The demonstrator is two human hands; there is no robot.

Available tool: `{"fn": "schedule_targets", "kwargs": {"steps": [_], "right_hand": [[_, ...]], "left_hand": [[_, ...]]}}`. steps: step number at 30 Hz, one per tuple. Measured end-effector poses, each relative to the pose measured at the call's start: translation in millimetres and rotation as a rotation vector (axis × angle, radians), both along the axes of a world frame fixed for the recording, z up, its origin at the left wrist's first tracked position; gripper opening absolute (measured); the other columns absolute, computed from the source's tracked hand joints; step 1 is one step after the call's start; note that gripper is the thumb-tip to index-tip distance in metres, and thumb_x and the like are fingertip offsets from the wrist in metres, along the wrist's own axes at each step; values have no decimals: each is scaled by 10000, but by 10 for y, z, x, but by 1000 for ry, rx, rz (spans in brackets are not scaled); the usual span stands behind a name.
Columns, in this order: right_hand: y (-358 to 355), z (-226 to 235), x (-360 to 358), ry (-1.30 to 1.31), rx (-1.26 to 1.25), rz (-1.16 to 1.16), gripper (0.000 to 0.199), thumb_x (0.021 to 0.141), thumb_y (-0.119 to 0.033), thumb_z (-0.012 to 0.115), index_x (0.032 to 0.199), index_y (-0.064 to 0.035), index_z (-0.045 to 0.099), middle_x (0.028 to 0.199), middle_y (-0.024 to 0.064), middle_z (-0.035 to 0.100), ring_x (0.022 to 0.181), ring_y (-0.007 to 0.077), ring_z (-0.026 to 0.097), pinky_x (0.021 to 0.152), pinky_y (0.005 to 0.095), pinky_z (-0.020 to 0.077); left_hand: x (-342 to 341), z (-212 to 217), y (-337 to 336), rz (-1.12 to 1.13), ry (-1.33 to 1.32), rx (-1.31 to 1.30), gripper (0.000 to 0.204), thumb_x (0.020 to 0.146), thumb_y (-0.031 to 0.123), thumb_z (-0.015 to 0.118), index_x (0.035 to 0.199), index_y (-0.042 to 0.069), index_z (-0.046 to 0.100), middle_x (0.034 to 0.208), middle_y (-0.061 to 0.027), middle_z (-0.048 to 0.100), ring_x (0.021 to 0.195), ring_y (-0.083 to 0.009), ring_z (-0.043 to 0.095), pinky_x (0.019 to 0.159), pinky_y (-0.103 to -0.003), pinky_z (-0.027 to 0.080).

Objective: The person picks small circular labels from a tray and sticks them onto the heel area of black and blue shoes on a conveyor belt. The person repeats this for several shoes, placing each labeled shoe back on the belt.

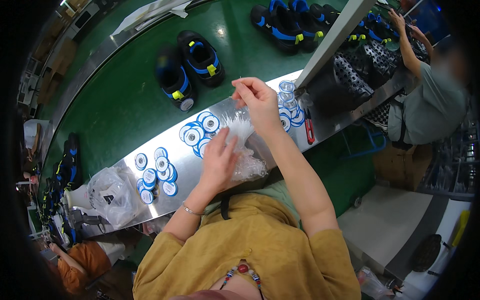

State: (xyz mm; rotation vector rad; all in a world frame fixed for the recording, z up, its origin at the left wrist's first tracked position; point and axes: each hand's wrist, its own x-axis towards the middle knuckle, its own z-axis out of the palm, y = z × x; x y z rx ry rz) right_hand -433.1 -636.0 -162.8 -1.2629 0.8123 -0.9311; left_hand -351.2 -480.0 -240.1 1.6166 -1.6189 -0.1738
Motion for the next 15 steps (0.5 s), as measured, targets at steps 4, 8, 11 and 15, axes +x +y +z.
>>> {"fn": "schedule_targets", "kwargs": {"steps": [4,8,11,15], "right_hand": [[79,97,-165,188,50,-2,157,967,-91,574,1054,14,652,734,-1,549,575,17,412,477,175,305],[172,35,-162,235,79,24,138,947,-118,607,1021,-20,670,708,-34,537,614,24,436,547,177,332],[209,-28,-169,281,57,40,137,951,-114,594,1034,-32,667,684,-51,492,561,6,358,476,169,246],[206,-22,-235,283,59,61,132,951,-115,592,1019,-35,671,683,-51,496,572,5,365,481,172,248]], "left_hand": [[423,6,-174,182,11,-94,278,736,66,727,993,6,640,1053,-150,623,994,-298,569,803,-426,447],[703,-87,-449,191,-126,95,267,701,127,772,898,8,637,905,-123,592,899,-295,537,779,-421,424],[710,-147,-541,138,-175,269,337,668,187,809,877,-3,626,910,-127,586,904,-309,525,785,-401,416],[740,-191,-613,134,-100,317,355,680,173,803,929,9,610,920,-126,588,912,-308,527,800,-401,412]]}}
